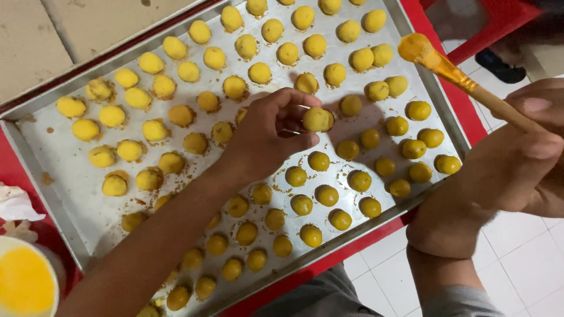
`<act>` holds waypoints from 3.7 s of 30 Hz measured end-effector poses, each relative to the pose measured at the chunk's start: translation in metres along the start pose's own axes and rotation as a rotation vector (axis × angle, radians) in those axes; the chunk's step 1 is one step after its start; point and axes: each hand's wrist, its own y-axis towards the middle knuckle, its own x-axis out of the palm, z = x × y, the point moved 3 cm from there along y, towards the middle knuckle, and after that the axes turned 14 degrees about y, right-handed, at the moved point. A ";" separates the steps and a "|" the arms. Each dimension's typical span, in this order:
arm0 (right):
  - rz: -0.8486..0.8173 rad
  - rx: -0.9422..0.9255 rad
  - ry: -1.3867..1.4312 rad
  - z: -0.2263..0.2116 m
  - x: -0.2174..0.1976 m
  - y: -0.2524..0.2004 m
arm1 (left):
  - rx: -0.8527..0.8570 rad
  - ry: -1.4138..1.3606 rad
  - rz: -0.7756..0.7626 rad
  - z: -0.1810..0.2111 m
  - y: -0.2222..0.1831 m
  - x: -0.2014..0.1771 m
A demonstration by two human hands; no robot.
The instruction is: Applying egg wash to small round cookies on a baking tray using a brush.
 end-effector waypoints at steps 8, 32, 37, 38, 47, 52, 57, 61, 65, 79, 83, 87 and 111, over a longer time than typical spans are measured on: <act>-0.081 -0.097 0.082 0.024 -0.023 -0.003 | 0.042 0.025 -0.004 0.008 -0.002 0.004; -0.068 -0.008 0.078 0.025 -0.025 -0.006 | 0.417 0.522 0.117 -0.011 -0.015 0.003; -0.024 -0.033 0.083 0.016 -0.011 -0.002 | 0.459 0.476 0.140 -0.007 -0.019 0.003; -0.027 -0.034 0.084 0.010 -0.007 0.000 | 0.458 0.473 0.142 -0.006 -0.021 0.003; 0.030 0.167 -0.018 -0.029 0.027 0.012 | 0.504 0.538 0.211 -0.001 -0.031 -0.007; -0.192 -0.001 0.007 -0.020 0.001 0.012 | 0.409 0.448 0.301 0.020 -0.067 -0.035; -0.272 -0.031 0.162 -0.052 0.016 0.001 | 0.365 0.338 0.450 0.021 -0.135 -0.076; -0.640 0.053 0.123 -0.049 0.021 -0.009 | 0.313 0.215 0.620 -0.010 -0.205 -0.107; -0.791 0.064 0.144 -0.125 0.086 -0.011 | 0.137 0.102 0.770 -0.044 -0.277 -0.109; -1.493 0.190 1.024 -0.155 0.316 -0.090 | -0.119 -0.468 1.148 -0.136 -0.342 -0.030; -1.564 0.212 0.988 -0.170 0.334 -0.112 | -0.145 -0.293 1.180 -0.138 -0.338 -0.032; -1.604 0.225 0.975 -0.178 0.344 -0.124 | -0.078 -0.249 1.174 -0.135 -0.336 -0.038; -1.656 0.280 0.943 -0.180 0.360 -0.135 | -0.101 -0.334 1.141 -0.139 -0.332 -0.043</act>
